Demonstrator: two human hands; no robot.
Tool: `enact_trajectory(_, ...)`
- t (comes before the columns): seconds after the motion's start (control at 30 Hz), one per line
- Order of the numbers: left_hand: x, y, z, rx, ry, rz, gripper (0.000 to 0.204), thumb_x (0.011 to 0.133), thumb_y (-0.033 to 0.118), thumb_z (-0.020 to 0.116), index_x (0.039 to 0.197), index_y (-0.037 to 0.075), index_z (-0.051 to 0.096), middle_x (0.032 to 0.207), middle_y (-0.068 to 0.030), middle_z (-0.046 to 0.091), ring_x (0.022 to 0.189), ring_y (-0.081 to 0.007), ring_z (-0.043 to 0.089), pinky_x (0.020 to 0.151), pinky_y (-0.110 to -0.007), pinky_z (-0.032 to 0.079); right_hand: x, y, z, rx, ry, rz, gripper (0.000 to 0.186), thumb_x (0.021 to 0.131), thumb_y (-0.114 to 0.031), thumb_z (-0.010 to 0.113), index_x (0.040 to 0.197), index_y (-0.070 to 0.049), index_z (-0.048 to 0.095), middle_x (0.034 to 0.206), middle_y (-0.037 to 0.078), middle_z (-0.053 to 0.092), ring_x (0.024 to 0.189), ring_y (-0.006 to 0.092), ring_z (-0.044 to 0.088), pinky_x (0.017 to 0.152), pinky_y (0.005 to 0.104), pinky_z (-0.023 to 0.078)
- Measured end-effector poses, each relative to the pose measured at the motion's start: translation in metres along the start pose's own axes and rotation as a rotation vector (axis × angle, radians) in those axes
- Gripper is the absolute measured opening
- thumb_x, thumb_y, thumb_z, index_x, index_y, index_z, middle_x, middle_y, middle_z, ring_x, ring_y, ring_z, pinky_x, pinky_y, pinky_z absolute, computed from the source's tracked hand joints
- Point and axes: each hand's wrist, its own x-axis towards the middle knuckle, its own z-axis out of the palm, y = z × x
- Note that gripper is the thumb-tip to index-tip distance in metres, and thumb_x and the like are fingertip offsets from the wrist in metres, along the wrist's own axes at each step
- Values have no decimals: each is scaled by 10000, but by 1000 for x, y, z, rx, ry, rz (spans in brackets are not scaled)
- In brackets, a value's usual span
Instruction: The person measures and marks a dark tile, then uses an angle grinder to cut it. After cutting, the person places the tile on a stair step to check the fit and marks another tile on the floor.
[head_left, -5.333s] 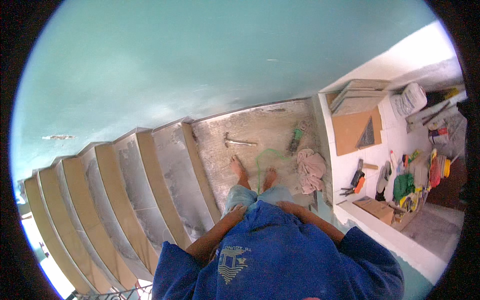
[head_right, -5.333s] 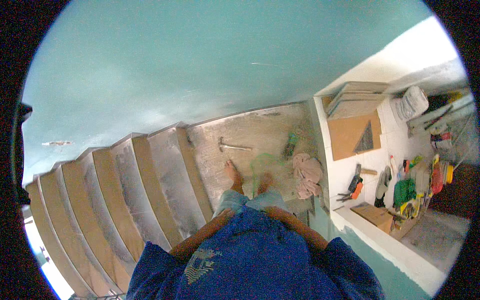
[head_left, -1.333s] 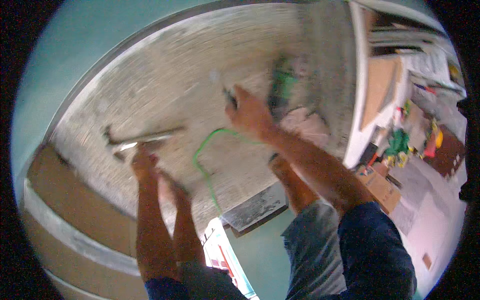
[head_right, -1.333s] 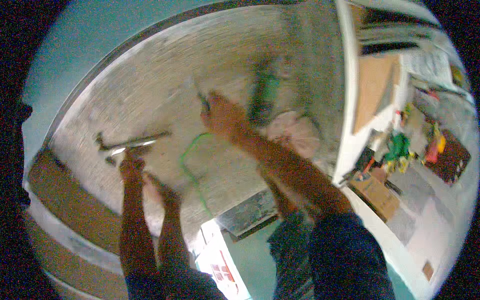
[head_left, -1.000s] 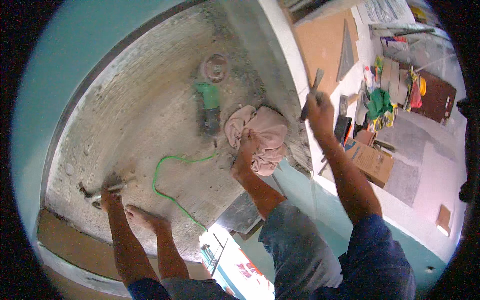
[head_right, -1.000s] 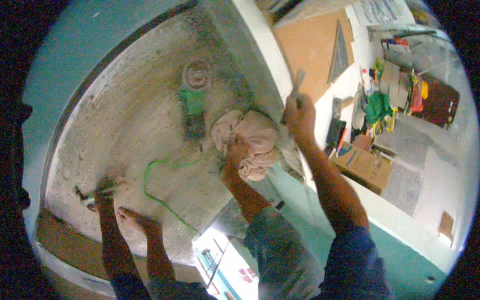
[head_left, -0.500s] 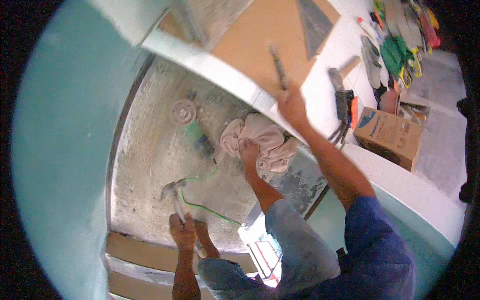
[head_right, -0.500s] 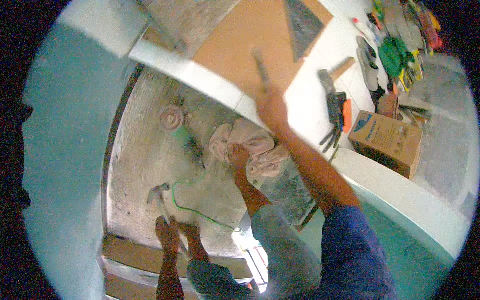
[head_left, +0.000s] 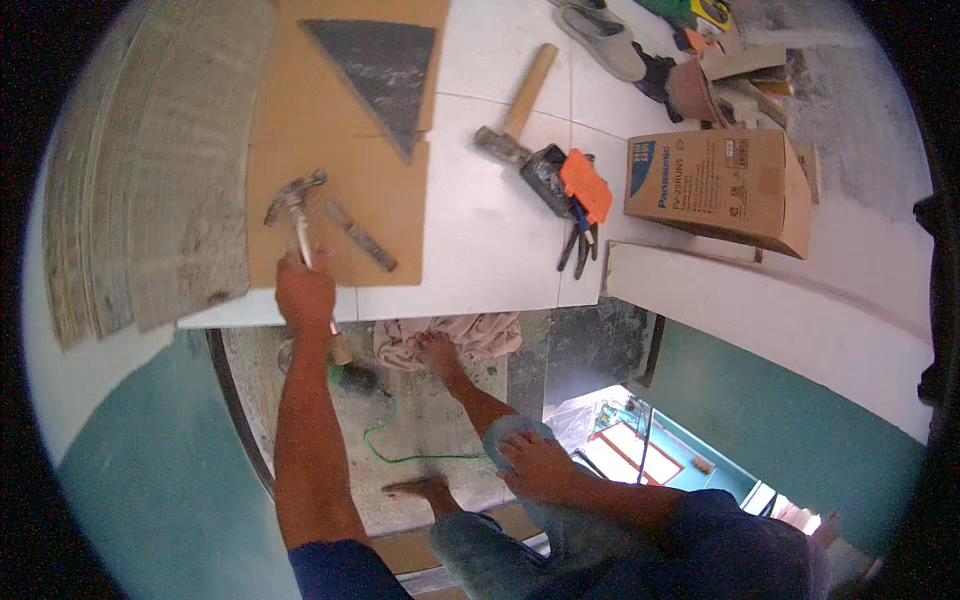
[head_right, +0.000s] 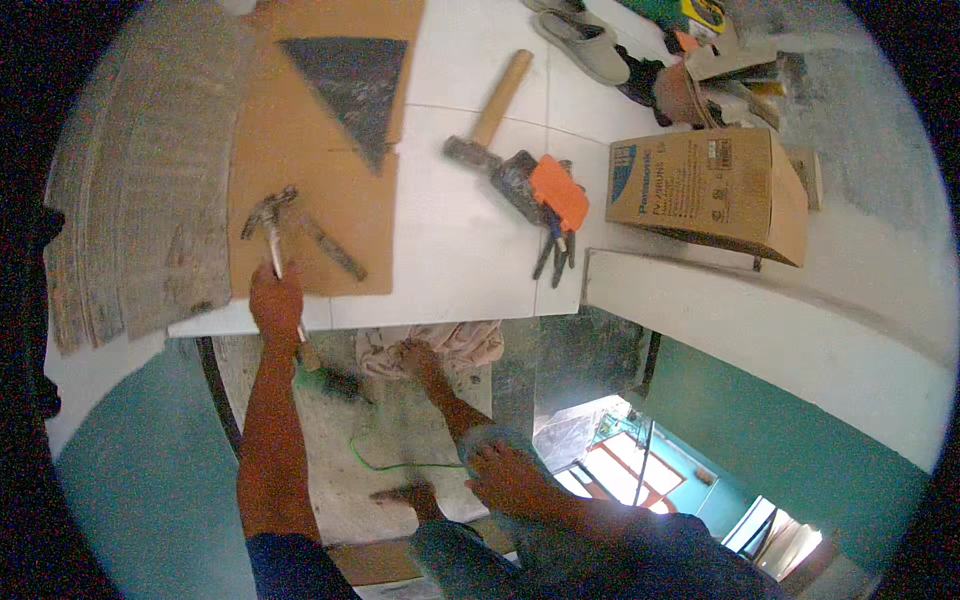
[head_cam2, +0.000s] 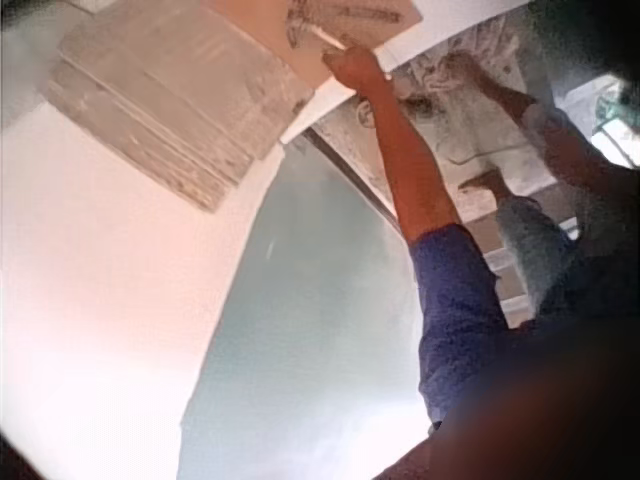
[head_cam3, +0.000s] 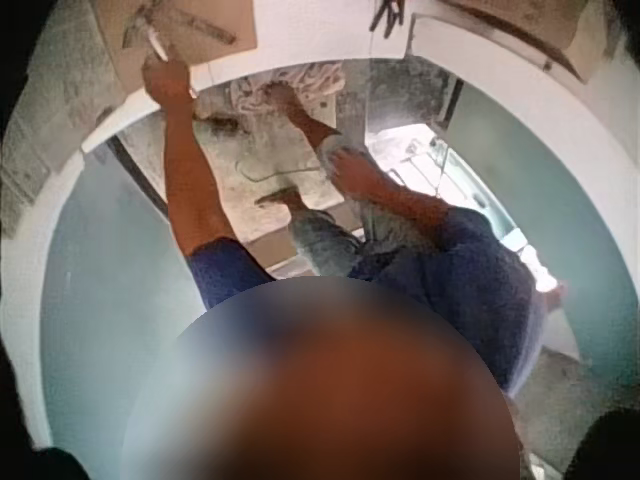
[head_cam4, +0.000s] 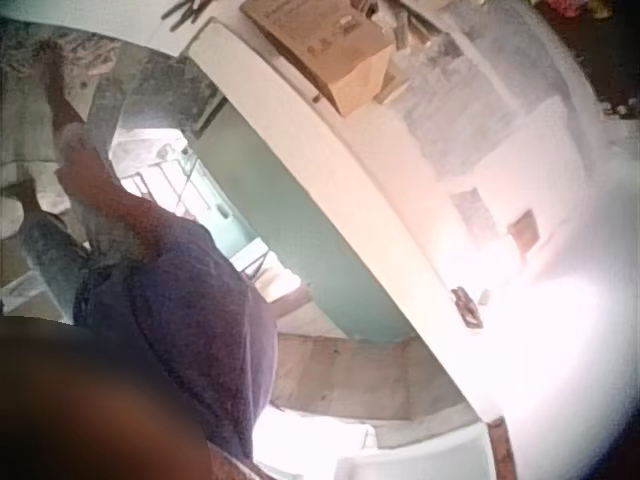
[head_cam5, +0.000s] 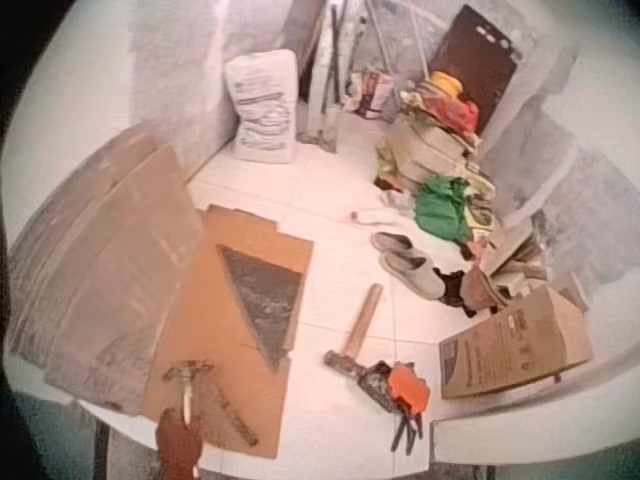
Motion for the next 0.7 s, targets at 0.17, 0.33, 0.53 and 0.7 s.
enact_trajectory(0.17,42,5,13,71,19,51,449,967,396,612,1010,-50,630,958,-275,649,895,-475,660,798,-542,526,13,10,-12,60,7,-23,546,956,-375,585,1327,26,565,1347,218,564,1273,406,508,1022,538,465)
enact_trajectory(0.33,71,4,30,99,-10,92,476,968,431,595,1026,-39,639,962,-276,650,902,-484,655,801,-547,523,14,20,-19,163,-4,3,552,959,-384,584,1323,30,565,1342,227,567,1271,419,506,1018,556,464)
enact_trajectory(0.53,75,0,33,173,-91,112,490,935,429,629,1103,-32,648,967,-289,657,931,-486,656,831,-551,524,16,27,-18,183,-2,24,575,944,-396,598,1318,39,560,1369,263,549,1277,446,508,1041,565,443)
enact_trajectory(0.7,63,8,14,115,-153,147,587,930,440,637,1266,-37,581,1138,-309,636,1020,-494,632,901,-531,516,14,29,-14,201,27,41,575,936,-404,604,1296,43,566,1360,261,552,1266,454,512,1033,575,442)
